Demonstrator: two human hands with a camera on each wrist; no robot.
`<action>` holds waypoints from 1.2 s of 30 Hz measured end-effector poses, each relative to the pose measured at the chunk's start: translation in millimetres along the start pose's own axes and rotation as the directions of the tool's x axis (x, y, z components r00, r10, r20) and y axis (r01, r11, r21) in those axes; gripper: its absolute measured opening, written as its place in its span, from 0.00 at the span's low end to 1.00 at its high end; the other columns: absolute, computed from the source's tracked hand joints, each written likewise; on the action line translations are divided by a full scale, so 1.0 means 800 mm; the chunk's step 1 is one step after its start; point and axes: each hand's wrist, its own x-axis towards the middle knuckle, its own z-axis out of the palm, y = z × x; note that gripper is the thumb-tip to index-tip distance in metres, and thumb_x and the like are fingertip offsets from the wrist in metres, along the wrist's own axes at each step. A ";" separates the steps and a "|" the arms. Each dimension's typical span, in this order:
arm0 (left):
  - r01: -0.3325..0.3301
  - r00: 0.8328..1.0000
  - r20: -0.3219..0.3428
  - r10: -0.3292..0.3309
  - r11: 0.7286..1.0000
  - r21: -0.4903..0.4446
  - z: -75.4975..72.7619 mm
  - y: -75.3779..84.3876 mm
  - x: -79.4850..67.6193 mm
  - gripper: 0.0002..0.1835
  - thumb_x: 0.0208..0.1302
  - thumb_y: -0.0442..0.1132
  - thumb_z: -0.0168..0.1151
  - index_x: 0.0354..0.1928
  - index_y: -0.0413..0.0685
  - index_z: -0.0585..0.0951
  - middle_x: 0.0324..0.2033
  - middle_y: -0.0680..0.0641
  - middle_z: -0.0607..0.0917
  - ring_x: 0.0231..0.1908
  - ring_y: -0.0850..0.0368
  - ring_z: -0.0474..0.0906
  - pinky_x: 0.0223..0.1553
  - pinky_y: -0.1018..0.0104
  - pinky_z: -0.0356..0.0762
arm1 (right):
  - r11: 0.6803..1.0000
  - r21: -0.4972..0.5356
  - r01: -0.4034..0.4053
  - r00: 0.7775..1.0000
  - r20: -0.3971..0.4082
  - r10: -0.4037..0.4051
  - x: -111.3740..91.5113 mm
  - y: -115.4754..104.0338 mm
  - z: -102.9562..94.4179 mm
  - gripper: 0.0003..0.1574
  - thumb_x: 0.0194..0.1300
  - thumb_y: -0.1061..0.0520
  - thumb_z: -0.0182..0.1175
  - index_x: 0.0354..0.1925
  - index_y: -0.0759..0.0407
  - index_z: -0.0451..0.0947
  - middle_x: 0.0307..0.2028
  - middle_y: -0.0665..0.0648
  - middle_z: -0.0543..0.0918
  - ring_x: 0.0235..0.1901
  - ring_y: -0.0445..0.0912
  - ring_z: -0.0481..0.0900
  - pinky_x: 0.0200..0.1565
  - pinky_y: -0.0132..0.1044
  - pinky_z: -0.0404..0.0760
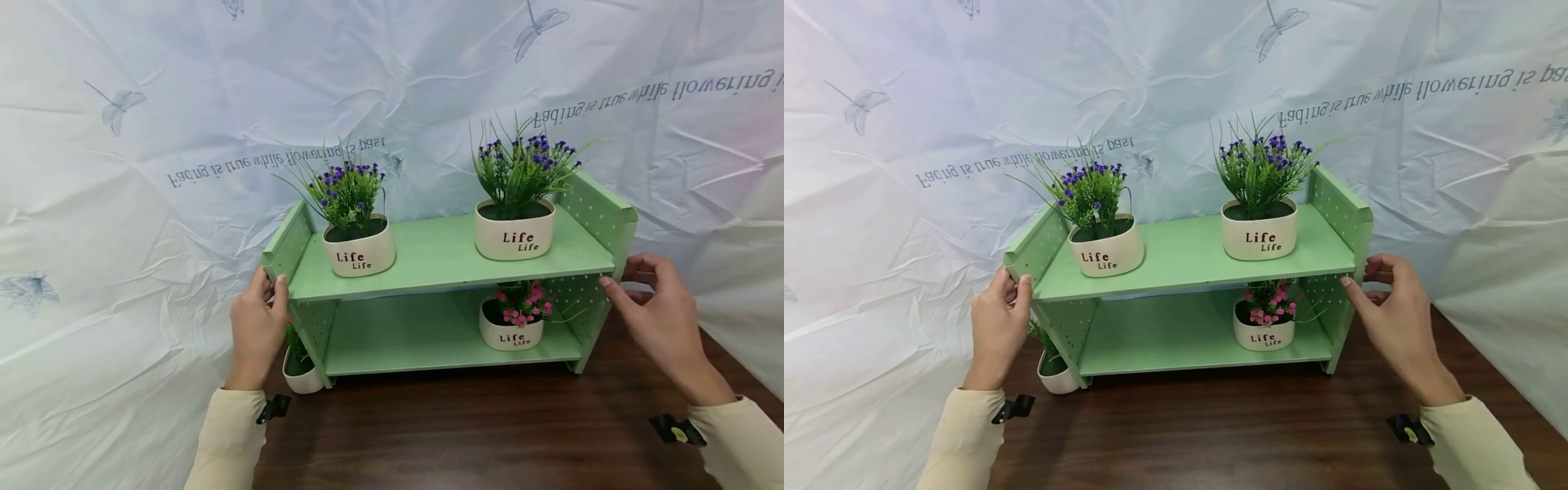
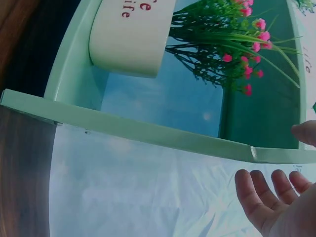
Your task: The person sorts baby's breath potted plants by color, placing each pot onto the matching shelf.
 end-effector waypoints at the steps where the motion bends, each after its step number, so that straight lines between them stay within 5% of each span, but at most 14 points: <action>1: -0.002 1.000 -0.003 0.002 1.000 0.004 0.000 0.000 0.000 0.11 0.79 0.34 0.59 0.54 0.32 0.81 0.48 0.33 0.90 0.47 0.38 0.90 0.41 0.42 0.87 | 1.000 0.008 0.016 1.000 -0.007 -0.016 0.001 0.001 0.002 0.31 0.69 0.63 0.70 0.65 0.69 0.71 0.49 0.33 0.74 0.44 0.18 0.74 0.41 0.11 0.74; 9: -0.013 1.000 -0.008 0.013 1.000 -0.010 0.004 0.004 0.004 0.10 0.80 0.35 0.59 0.50 0.32 0.80 0.46 0.32 0.90 0.47 0.37 0.90 0.40 0.42 0.87 | 0.981 -0.034 0.191 0.979 -0.065 -0.193 0.002 0.015 0.012 0.35 0.69 0.72 0.66 0.72 0.67 0.72 0.58 0.74 0.81 0.48 0.14 0.69 0.45 0.08 0.68; 16: 0.002 1.000 0.021 -0.001 1.000 -0.018 0.001 0.007 0.009 0.12 0.80 0.36 0.58 0.53 0.32 0.80 0.48 0.32 0.89 0.49 0.37 0.89 0.40 0.43 0.87 | 0.965 -0.078 0.251 0.960 -0.104 -0.258 0.005 0.021 0.013 0.24 0.72 0.68 0.65 0.64 0.71 0.78 0.53 0.76 0.83 0.46 0.11 0.69 0.43 0.07 0.68; 22: 0.099 0.987 0.137 -0.087 0.991 -0.085 -0.015 0.011 0.006 0.22 0.84 0.45 0.54 0.70 0.39 0.77 0.60 0.32 0.85 0.57 0.35 0.85 0.47 0.46 0.87 | 0.963 -0.094 0.254 0.957 -0.120 -0.264 0.006 0.024 0.013 0.23 0.66 0.73 0.66 0.59 0.73 0.79 0.48 0.76 0.84 0.44 0.11 0.70 0.42 0.06 0.67; 29: 0.233 0.971 0.120 -0.209 0.942 -0.242 -0.021 -0.016 -0.029 0.24 0.86 0.50 0.47 0.68 0.43 0.81 0.58 0.39 0.87 0.48 0.61 0.88 0.42 0.73 0.86 | 0.959 -0.081 0.272 0.952 -0.125 -0.281 0.007 0.028 0.012 0.23 0.64 0.75 0.67 0.58 0.73 0.80 0.47 0.74 0.85 0.44 0.11 0.71 0.43 0.07 0.67; 36: 0.336 0.933 0.197 -0.300 0.924 -0.184 -0.026 -0.058 -0.069 0.24 0.86 0.47 0.48 0.59 0.34 0.84 0.50 0.34 0.89 0.43 0.68 0.87 0.40 0.72 0.87 | 0.968 -0.041 0.246 0.963 -0.104 -0.249 0.008 0.027 0.012 0.19 0.64 0.73 0.68 0.54 0.72 0.82 0.47 0.33 0.78 0.42 0.13 0.74 0.41 0.08 0.70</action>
